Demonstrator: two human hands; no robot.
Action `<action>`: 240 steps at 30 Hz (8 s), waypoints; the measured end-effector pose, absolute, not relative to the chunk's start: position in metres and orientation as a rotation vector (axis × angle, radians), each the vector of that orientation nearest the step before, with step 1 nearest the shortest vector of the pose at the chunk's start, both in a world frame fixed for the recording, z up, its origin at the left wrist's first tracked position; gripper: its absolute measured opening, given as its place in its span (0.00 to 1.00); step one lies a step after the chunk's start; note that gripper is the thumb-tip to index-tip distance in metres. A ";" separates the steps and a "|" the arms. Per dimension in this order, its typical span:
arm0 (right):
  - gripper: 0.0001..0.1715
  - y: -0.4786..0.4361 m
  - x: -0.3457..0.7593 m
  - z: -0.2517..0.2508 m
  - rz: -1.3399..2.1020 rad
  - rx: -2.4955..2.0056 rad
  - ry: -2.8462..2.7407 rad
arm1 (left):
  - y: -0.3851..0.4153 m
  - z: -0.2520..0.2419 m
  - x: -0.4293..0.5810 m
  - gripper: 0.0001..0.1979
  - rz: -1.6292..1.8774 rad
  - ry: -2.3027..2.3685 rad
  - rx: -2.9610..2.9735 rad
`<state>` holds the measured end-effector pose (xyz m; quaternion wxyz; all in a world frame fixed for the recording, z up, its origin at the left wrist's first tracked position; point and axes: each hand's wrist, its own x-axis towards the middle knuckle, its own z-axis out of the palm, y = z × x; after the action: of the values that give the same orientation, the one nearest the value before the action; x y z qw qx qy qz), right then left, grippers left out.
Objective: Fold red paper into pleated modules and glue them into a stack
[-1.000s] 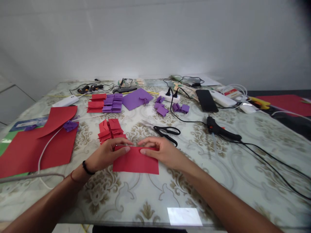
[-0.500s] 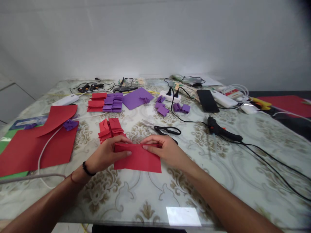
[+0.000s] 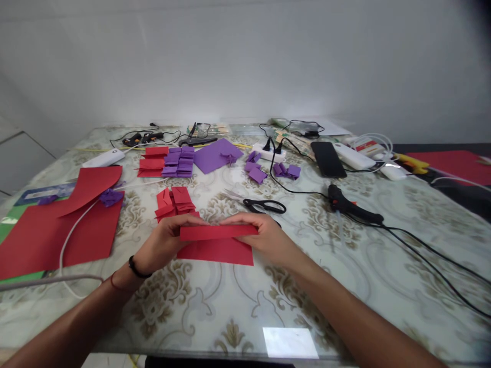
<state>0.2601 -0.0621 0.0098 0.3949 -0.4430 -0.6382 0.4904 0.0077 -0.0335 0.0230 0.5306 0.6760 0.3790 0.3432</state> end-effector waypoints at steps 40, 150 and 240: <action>0.34 -0.071 0.252 0.014 1.575 -1.058 -1.634 | -0.037 0.017 0.010 0.15 0.951 1.044 1.958; 0.18 -0.059 0.257 0.003 1.187 -1.127 -1.400 | -0.028 0.021 0.005 0.24 1.123 1.031 1.418; 0.14 -0.065 0.259 0.013 1.297 -1.141 -1.710 | -0.036 0.028 0.006 0.12 0.753 0.977 1.594</action>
<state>0.2586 -0.0646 0.0132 0.3480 -0.4402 -0.6595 0.5002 0.0056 -0.0360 0.0278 0.5336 0.6688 0.4100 0.3160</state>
